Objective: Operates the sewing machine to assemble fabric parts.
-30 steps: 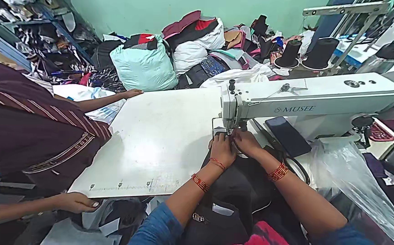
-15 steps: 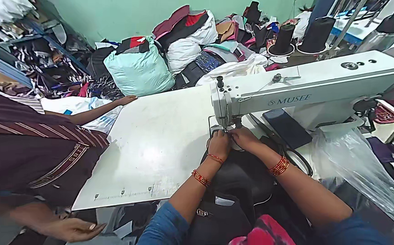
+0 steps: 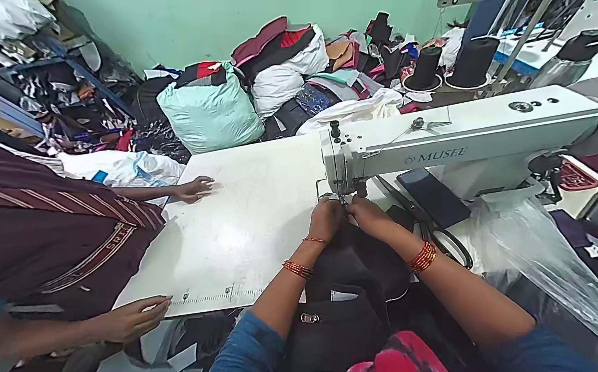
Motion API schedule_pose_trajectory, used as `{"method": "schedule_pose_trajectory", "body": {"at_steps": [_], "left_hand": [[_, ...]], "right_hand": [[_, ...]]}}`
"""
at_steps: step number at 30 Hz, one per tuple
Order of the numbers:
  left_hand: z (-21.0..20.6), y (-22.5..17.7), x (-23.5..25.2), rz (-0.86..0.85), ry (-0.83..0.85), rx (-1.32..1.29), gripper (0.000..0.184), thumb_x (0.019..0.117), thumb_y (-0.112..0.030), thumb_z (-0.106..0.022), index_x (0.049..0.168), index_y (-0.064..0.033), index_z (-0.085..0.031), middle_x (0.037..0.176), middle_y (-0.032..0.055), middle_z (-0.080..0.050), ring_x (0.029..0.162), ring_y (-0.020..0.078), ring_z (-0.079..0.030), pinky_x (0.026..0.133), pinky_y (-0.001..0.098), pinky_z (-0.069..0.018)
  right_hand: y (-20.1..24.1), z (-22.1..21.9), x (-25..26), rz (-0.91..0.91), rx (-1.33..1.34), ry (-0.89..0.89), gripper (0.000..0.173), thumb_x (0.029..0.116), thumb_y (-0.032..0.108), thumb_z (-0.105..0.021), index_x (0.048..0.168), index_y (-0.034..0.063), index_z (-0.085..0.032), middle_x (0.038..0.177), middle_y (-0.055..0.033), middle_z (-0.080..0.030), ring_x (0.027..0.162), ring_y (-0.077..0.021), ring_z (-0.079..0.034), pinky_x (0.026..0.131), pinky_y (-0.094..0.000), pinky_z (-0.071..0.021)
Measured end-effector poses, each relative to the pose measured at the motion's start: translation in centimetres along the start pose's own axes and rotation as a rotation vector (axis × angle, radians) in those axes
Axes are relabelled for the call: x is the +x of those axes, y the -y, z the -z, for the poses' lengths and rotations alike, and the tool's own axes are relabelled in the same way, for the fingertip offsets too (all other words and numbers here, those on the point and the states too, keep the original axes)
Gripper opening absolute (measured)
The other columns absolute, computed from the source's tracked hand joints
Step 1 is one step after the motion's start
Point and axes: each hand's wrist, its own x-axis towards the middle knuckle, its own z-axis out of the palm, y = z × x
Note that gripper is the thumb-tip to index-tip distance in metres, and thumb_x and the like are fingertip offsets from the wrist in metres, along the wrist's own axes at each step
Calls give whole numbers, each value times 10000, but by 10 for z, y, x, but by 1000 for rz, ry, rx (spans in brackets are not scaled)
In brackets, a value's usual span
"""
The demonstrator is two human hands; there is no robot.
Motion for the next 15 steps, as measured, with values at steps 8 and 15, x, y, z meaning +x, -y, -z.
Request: {"method": "schedule_pose_trajectory", "body": {"at_steps": [8,15], "left_hand": [[-3,2,-2,-70,18,52,266,1008,-94,-538,1047,86,-731,1110,247,-708,1088,358,-685,1019,462,-515],[-15,9,-7,-148,-54,64,280,1013,-91,-523,1065,83,-736,1130,249,-709,1111,374,-684,1025,460,-518]], "right_hand": [[8,3,-2,-35,22,16,316,1008,-12,-481,1259,-45,-669,1313,-270,-587,1269,-395,-552,1086,-494,-431],[13,0,-4,-92,201,-72,305,1019,13,-493,1268,-62,-653,1305,-258,-623,1277,-358,-567,1113,-470,-410]]}}
